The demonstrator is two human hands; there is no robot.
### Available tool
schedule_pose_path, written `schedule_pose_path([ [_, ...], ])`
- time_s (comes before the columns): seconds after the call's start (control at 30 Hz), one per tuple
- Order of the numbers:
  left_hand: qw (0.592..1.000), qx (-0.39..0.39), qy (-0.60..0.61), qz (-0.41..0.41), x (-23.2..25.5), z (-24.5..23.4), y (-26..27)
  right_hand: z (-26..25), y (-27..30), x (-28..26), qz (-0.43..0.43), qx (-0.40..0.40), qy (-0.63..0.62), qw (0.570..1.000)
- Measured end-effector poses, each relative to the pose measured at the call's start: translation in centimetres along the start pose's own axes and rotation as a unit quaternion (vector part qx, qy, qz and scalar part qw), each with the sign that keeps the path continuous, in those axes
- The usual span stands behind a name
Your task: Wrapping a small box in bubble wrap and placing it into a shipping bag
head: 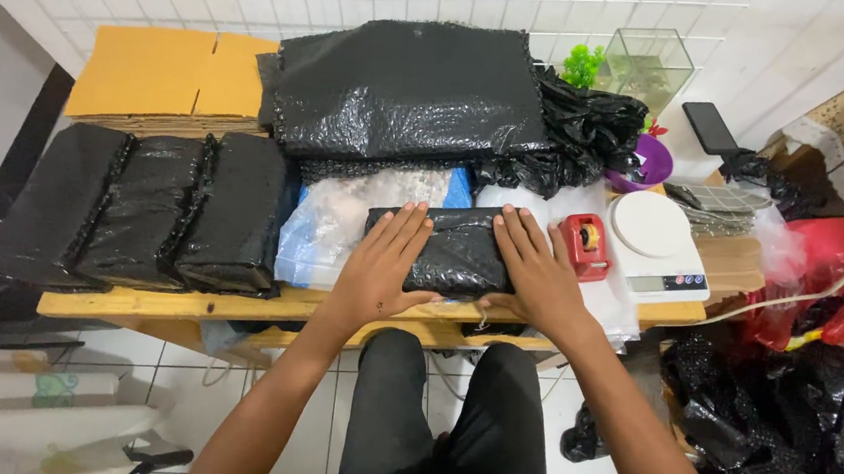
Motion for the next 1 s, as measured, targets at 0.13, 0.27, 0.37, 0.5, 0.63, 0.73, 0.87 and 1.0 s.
schedule_pose_path([
  [0.13,0.999,0.036,0.016,-0.001,0.0,0.4,0.4,0.3,0.2,-0.3,0.002,-0.008,0.030,1.000],
  [0.27,0.998,0.061,0.008,-0.012,0.3,0.6,1.0,1.0,0.2,-0.9,0.001,0.025,0.087,0.996],
  [0.37,0.998,0.060,-0.020,-0.019,0.8,0.3,1.0,1.3,0.4,-1.1,0.002,0.042,0.103,0.994],
  [0.5,0.998,0.018,-0.047,-0.038,1.9,-1.0,0.5,1.2,0.7,-1.5,0.002,0.059,0.128,0.990],
  [0.63,0.988,-0.084,-0.111,-0.069,3.9,-1.8,-0.9,1.8,0.5,-1.4,0.014,0.046,0.107,0.993],
  [0.73,0.978,-0.075,-0.191,-0.046,4.9,-2.3,-1.1,1.8,0.5,-1.5,0.022,0.028,0.101,0.994],
  [0.87,0.978,-0.067,-0.193,-0.043,3.7,0.2,-0.6,2.3,0.6,-1.3,0.014,0.058,0.080,0.995],
  [1.0,0.990,-0.047,-0.125,-0.038,3.1,0.9,-0.2,3.1,1.8,-1.2,-0.011,0.157,0.064,0.985],
])
Point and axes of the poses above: each hand's wrist, its own y-axis away from the middle knuckle, its own z-axis out of the palm, x = y × z, the point moved 1 cm from there along -y, towards the middle knuckle, and after that the axes turned 12 degrees about -z, right-handed, at the moved point
